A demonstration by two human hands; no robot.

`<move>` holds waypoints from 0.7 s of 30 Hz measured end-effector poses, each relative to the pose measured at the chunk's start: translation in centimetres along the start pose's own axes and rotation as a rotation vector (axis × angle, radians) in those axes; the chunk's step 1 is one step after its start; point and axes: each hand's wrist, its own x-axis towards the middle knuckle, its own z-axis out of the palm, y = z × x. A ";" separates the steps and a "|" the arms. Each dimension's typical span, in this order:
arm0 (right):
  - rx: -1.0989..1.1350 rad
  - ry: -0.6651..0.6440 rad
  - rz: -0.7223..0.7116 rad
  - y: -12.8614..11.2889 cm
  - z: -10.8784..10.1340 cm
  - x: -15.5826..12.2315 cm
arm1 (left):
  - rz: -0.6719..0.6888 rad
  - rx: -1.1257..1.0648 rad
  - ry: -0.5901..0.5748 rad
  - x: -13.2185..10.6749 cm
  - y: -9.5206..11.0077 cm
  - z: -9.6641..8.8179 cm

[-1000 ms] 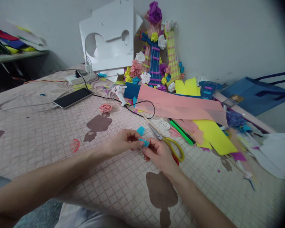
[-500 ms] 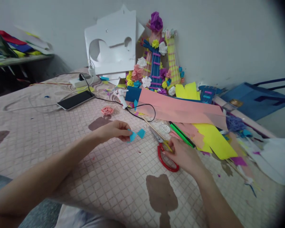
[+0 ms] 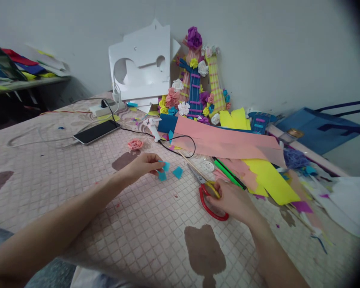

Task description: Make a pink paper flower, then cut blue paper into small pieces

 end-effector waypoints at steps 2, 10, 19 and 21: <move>0.109 0.021 0.001 0.5 -0.4 0.0 | -0.003 -0.067 0.009 -0.3 0.1 0.5; 1.215 -0.068 -0.082 -1.8 -0.1 0.1 | 0.025 -0.269 -0.036 -1.9 0.6 2.6; 1.460 0.029 -0.001 -7.5 2.2 -0.5 | 0.101 -0.223 -0.091 -3.9 0.0 6.1; 1.423 0.054 0.012 -7.9 2.1 -0.5 | 0.123 -0.217 -0.097 -4.0 -0.2 6.4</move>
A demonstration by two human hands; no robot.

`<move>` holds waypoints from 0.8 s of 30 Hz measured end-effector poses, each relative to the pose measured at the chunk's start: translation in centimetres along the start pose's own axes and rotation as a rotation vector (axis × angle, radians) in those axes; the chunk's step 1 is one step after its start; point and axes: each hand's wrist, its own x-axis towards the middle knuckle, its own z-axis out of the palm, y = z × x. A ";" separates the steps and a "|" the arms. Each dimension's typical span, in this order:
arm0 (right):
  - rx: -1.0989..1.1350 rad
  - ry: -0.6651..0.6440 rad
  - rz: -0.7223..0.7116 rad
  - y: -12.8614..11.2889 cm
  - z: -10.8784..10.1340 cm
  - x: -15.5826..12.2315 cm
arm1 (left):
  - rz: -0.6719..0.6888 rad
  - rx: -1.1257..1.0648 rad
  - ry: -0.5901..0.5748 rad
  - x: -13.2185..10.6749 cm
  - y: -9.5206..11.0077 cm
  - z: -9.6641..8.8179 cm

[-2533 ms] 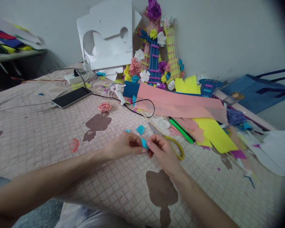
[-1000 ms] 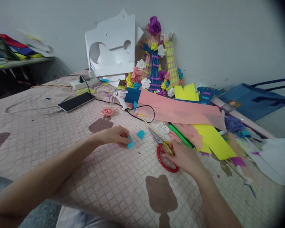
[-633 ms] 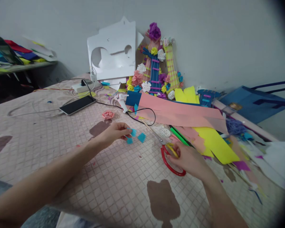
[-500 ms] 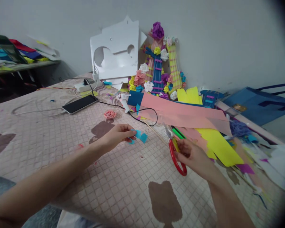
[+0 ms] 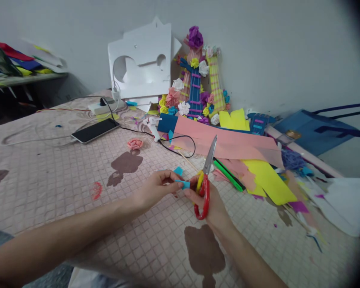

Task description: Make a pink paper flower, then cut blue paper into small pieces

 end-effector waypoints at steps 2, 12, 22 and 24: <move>-0.033 0.027 0.002 -0.1 0.3 0.0 | -0.003 0.006 -0.006 0.0 -0.1 0.0; -0.073 -0.075 0.012 0.8 -0.4 -0.2 | -0.055 -0.019 0.055 0.4 -0.2 -0.6; -0.063 -0.033 -0.037 0.8 -1.3 -0.2 | -0.012 0.076 0.045 1.5 0.5 -0.5; -0.038 0.006 -0.025 0.5 -1.3 -0.1 | -0.006 0.141 0.008 1.7 0.5 0.0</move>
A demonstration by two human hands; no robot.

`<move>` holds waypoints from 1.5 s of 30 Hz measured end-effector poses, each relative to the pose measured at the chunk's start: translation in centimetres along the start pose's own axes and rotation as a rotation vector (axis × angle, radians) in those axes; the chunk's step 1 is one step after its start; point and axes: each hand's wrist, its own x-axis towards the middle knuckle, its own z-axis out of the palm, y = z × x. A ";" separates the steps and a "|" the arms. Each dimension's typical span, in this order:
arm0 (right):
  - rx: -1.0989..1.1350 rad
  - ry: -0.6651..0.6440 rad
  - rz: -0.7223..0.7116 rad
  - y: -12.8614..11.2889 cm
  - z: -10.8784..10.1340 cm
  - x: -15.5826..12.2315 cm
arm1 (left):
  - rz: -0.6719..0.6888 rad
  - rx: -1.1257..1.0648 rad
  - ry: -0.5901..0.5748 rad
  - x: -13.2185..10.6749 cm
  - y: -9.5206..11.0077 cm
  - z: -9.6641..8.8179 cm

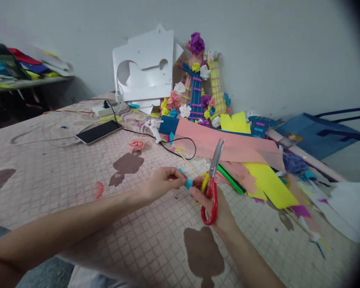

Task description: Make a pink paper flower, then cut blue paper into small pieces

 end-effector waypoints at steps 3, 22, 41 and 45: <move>0.048 0.037 0.015 -0.1 -0.1 0.2 | -0.003 0.034 -0.038 0.3 0.0 0.5; -0.114 -0.307 0.144 -1.2 -0.8 -1.3 | -0.018 -0.457 0.078 0.7 1.2 -1.7; -0.314 -0.356 0.143 -2.3 0.8 -2.1 | 0.179 -0.358 0.140 0.2 1.4 -2.1; -0.321 -0.360 0.139 -2.2 0.8 -2.2 | 0.188 -0.353 0.145 0.3 1.3 -2.0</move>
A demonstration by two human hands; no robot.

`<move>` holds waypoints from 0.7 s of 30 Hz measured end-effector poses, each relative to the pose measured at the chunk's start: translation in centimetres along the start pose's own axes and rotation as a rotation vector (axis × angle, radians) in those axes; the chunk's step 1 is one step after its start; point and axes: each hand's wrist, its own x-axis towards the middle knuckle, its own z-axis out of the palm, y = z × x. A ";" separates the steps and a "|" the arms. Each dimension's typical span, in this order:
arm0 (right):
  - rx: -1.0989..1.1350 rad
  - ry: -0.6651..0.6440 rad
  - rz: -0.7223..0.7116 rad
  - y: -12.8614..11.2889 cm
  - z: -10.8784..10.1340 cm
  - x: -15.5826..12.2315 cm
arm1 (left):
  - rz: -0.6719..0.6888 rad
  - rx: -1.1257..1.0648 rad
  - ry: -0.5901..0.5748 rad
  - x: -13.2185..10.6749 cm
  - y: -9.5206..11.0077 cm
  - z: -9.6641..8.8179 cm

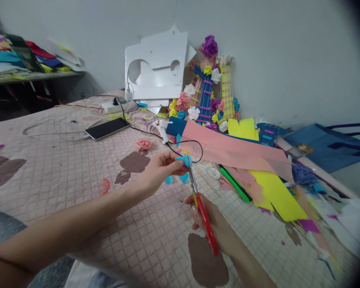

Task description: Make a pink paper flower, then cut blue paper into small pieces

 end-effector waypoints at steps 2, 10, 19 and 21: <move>-0.001 -0.005 -0.002 0.1 0.0 0.0 | 0.009 0.001 0.001 0.0 0.0 0.0; 0.036 -0.013 0.010 0.6 0.1 0.1 | 0.015 0.003 -0.005 0.0 0.0 0.0; 0.086 -0.010 0.035 0.4 0.1 0.0 | 0.011 0.014 0.012 0.0 -0.2 0.0; 0.105 -0.011 0.029 0.3 0.1 -0.1 | 0.018 0.015 0.007 0.0 -0.2 0.0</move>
